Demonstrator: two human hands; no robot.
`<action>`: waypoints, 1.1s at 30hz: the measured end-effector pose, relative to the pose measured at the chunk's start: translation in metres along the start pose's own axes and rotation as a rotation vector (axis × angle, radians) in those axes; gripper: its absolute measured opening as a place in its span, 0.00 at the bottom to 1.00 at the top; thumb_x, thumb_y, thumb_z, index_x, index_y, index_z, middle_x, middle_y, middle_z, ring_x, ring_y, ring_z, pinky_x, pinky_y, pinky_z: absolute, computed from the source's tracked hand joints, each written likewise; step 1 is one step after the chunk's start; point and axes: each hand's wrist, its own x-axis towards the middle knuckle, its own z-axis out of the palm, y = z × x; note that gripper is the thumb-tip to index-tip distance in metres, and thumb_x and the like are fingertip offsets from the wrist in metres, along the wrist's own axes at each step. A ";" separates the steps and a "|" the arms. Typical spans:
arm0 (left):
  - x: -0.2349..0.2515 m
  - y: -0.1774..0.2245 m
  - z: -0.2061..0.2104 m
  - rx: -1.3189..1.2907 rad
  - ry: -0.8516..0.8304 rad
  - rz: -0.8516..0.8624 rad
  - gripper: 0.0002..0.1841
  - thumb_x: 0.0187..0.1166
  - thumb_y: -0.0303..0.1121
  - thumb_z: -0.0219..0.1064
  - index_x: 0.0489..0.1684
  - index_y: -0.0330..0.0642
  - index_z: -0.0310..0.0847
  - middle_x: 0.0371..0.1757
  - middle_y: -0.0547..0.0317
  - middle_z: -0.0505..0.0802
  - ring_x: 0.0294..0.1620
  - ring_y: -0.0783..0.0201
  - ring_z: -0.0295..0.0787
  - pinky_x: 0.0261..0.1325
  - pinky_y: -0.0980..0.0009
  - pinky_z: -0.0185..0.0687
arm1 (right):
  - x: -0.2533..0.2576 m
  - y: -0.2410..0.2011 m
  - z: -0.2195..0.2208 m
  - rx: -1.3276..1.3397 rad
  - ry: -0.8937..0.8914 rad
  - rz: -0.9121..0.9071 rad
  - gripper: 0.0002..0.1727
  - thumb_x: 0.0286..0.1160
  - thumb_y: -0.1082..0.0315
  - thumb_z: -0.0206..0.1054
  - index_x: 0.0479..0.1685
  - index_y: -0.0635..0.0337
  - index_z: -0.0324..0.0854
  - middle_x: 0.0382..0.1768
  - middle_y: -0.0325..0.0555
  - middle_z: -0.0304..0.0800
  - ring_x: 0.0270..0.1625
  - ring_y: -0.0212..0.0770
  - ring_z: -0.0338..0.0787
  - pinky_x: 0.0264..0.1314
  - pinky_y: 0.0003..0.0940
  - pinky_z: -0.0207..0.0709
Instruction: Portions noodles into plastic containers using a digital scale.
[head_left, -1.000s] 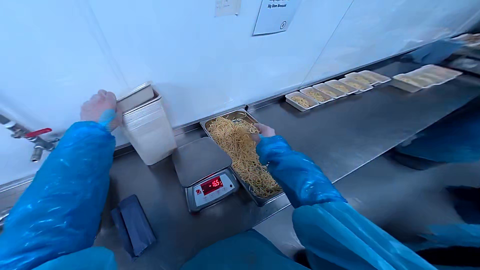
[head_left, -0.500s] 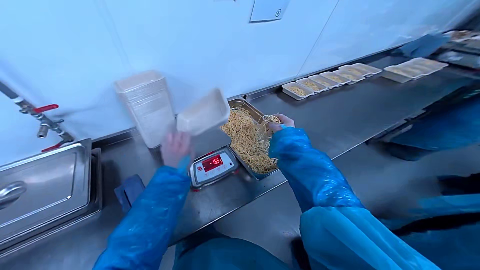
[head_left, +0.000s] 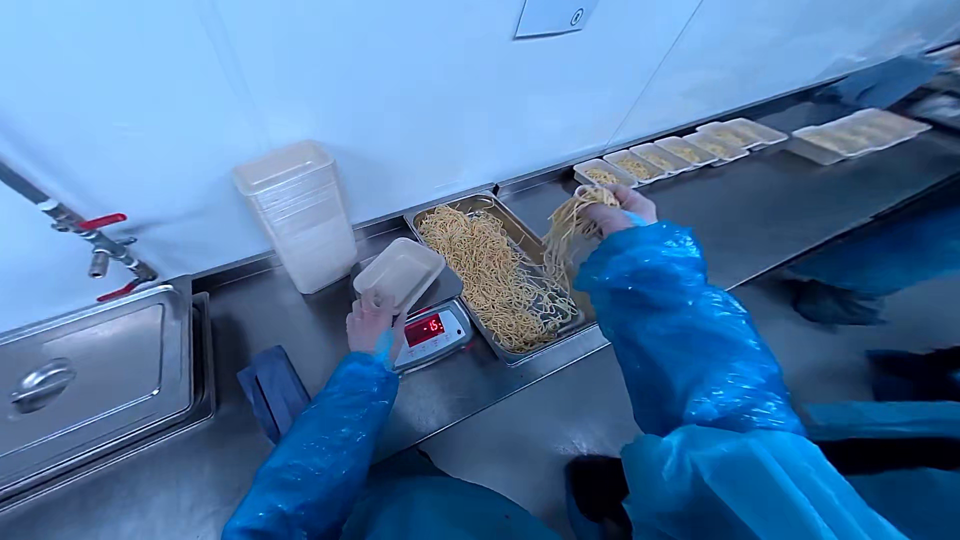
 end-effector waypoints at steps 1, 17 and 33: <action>0.002 -0.004 0.002 -0.024 0.023 0.003 0.25 0.77 0.48 0.72 0.72 0.52 0.84 0.78 0.42 0.79 0.71 0.39 0.80 0.65 0.43 0.79 | 0.004 -0.006 0.000 0.022 -0.006 -0.024 0.23 0.69 0.75 0.70 0.66 0.58 0.80 0.56 0.46 0.88 0.47 0.31 0.87 0.50 0.34 0.84; -0.056 -0.036 -0.036 -0.300 0.330 -0.232 0.28 0.78 0.51 0.65 0.77 0.51 0.79 0.85 0.42 0.72 0.82 0.40 0.71 0.74 0.37 0.74 | 0.042 -0.163 0.082 0.587 -0.442 -0.398 0.12 0.69 0.82 0.61 0.46 0.56 0.77 0.38 0.37 0.91 0.42 0.31 0.92 0.50 0.30 0.89; -0.244 -0.122 -0.122 -0.554 0.789 -0.789 0.24 0.86 0.38 0.56 0.73 0.28 0.72 0.69 0.47 0.83 0.63 0.72 0.78 0.63 0.71 0.76 | 0.002 -0.021 0.227 -0.758 -1.266 -0.567 0.30 0.68 0.79 0.74 0.73 0.47 0.85 0.68 0.59 0.88 0.72 0.62 0.85 0.77 0.65 0.72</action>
